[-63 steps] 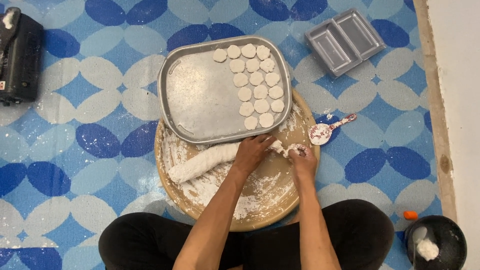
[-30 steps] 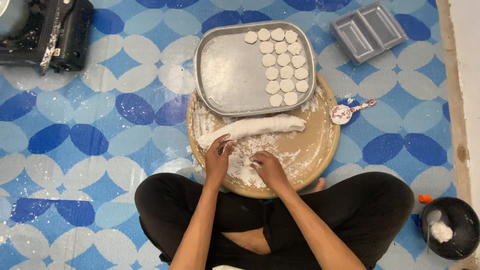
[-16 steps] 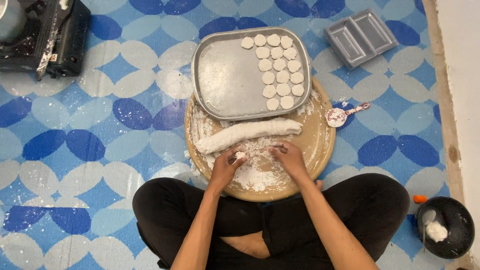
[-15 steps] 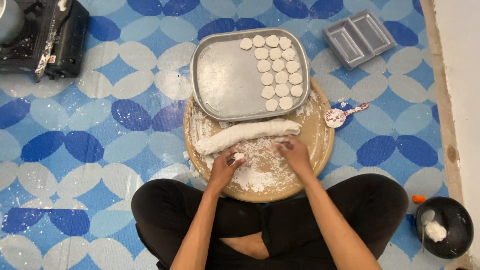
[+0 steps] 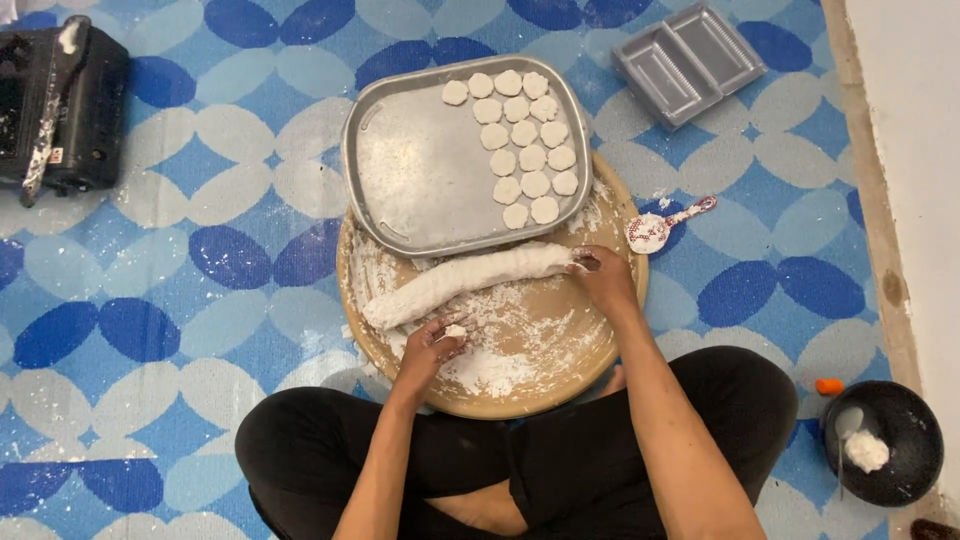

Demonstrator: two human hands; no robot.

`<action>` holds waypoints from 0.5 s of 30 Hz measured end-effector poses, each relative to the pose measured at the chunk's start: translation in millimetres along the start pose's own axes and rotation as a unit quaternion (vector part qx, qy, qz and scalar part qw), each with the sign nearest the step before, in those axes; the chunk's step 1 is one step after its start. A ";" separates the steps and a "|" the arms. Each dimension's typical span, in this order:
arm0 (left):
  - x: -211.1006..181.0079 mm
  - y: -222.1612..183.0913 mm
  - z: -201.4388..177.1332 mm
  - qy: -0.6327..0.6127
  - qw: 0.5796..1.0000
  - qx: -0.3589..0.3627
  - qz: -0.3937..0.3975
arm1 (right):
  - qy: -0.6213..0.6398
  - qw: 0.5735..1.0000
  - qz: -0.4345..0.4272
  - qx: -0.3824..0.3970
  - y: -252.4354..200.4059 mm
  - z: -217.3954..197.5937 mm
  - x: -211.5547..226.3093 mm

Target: A person is portioning a long roll of white dough into small, flat discs and arranging them on a metal tray while sitting on the floor.

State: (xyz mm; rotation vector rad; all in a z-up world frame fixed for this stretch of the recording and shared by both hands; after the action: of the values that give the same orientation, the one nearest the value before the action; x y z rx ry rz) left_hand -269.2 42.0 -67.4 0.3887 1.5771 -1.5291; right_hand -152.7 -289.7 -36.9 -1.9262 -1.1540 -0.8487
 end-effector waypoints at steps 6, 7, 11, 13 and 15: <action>-32.8 -23.5 18.8 0.021 1.000 -0.008 0.000 | 0.054 0.998 0.029 -0.001 -5.6 0.8 11.0; -32.1 -22.5 18.5 0.023 1.000 -0.007 -0.001 | 0.055 0.998 0.031 -0.002 -6.3 -0.8 14.3; -16.3 -9.8 8.1 0.027 1.000 -0.012 0.000 | -0.029 0.999 0.029 -0.021 -6.8 0.2 18.0; -10.9 -7.1 7.5 0.034 0.999 -0.011 0.003 | -0.041 0.998 0.029 -0.024 -4.3 3.2 12.2; -15.0 -12.7 14.6 0.021 1.000 -0.006 0.010 | -0.044 0.997 0.035 -0.043 -1.2 5.3 3.8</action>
State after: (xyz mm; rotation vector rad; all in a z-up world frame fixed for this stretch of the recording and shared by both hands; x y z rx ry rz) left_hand -264.8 31.2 -45.8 0.4295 1.6094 -1.5046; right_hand -151.4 -283.2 -36.3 -2.0811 -1.1096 -0.7939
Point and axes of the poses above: each hand's wrist, its own y-axis towards the middle knuckle, its own z-axis out of the palm, x = y × z, the point moved 1 cm from there along y, towards the middle knuckle, and after that the axes turned 11 degrees about -x, right-handed, at the moved point
